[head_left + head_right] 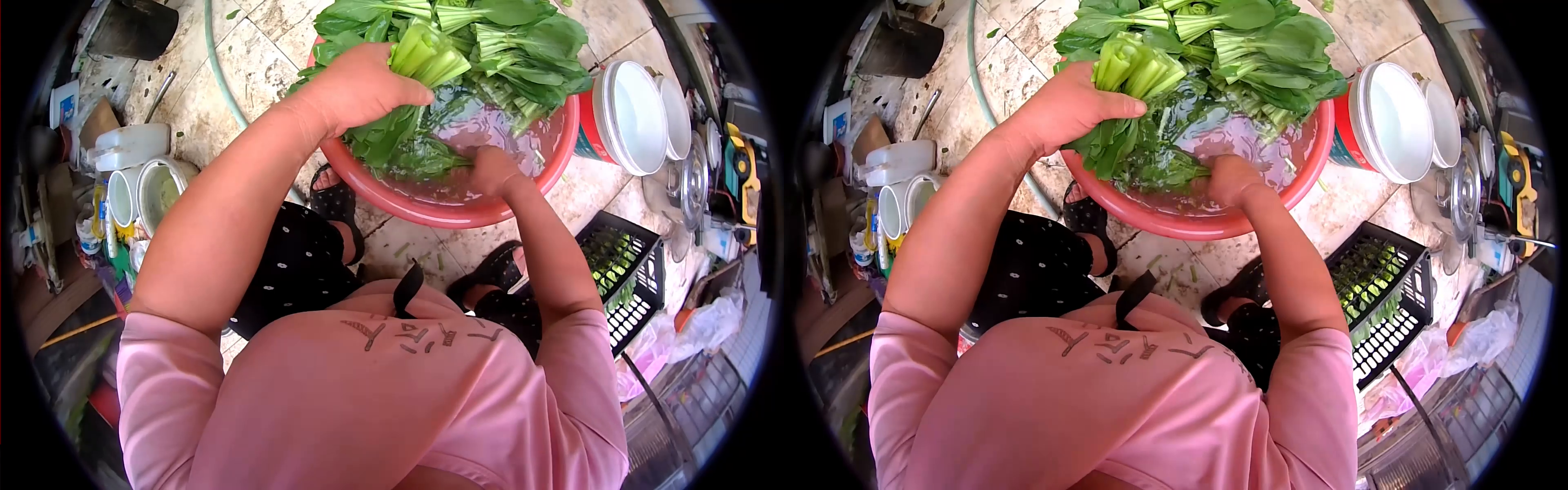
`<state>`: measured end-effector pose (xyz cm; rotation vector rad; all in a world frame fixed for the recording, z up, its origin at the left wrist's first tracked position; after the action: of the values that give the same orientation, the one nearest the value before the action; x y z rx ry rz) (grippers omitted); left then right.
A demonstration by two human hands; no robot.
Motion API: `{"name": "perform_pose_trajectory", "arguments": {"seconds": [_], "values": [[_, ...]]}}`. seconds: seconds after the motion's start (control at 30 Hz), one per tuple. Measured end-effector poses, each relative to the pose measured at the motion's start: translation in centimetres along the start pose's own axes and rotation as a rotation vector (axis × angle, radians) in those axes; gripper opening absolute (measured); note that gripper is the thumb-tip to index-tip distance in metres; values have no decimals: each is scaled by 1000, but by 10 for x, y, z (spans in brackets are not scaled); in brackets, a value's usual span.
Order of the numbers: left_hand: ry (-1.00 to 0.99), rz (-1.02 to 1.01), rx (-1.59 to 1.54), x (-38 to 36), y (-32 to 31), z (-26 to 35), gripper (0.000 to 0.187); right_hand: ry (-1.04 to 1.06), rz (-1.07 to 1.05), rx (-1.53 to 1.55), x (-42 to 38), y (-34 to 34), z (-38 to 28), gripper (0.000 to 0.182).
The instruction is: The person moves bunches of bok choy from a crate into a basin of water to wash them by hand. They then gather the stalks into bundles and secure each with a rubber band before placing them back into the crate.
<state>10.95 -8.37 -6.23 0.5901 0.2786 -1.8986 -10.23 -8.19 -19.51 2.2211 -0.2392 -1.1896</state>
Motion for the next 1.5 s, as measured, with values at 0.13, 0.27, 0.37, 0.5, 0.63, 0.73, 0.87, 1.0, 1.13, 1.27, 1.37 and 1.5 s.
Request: {"name": "perform_pose_trajectory", "arguments": {"seconds": [0.13, 0.27, 0.37, 0.5, 0.63, 0.73, 0.87, 1.0, 1.13, 1.27, 1.37, 1.5], "values": [[8, 83, 498, -1, -10, 16, 47, -12, -132, 173, -38, 33, -10, 43], [-68, 115, 741, -1, -36, 22, 54, 36, -184, 475, -72, 60, -32, 37], [-110, -74, 719, 0, -61, 23, 67, 101, -223, 917, -88, 68, -49, 27], [-133, -306, 487, -3, -76, 16, 77, 56, -208, 1042, -95, 72, -50, 26], [-222, -135, 674, -11, -73, 25, 76, 116, -189, 1260, -86, 67, -50, 30], [-36, -134, 689, -2, -58, 21, 75, 231, -163, 1322, -78, 76, -53, 39], [-178, 60, 268, -2, -8, 24, 55, 583, -87, 1371, -66, 116, -50, 47], [-244, 163, -232, -19, 25, 32, 40, 149, 231, 1283, -14, 90, 4, 35], [-296, 259, -304, -28, 47, 34, 36, -24, 60, 1304, 43, 13, 10, 34], [-252, 306, -340, -29, 61, 24, 35, -136, 245, 1029, 108, -43, 18, 54], [-281, 345, -319, -32, 64, 27, 34, -240, 294, 1114, 106, -40, -12, 65], [-323, 331, -336, -31, 56, 34, 34, -284, 219, 1116, 110, -43, -39, 61]]}}
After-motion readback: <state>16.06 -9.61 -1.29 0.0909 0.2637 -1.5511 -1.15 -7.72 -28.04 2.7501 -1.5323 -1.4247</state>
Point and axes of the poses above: each hand's wrist, its own x-axis towards the middle knuckle, its own y-axis out of the back of the hand, z = x × y, the point moved 7 cm from there along x, towards the middle knuckle, and after that the axes turned 13 degrees about -z, right-handed, at the moved point
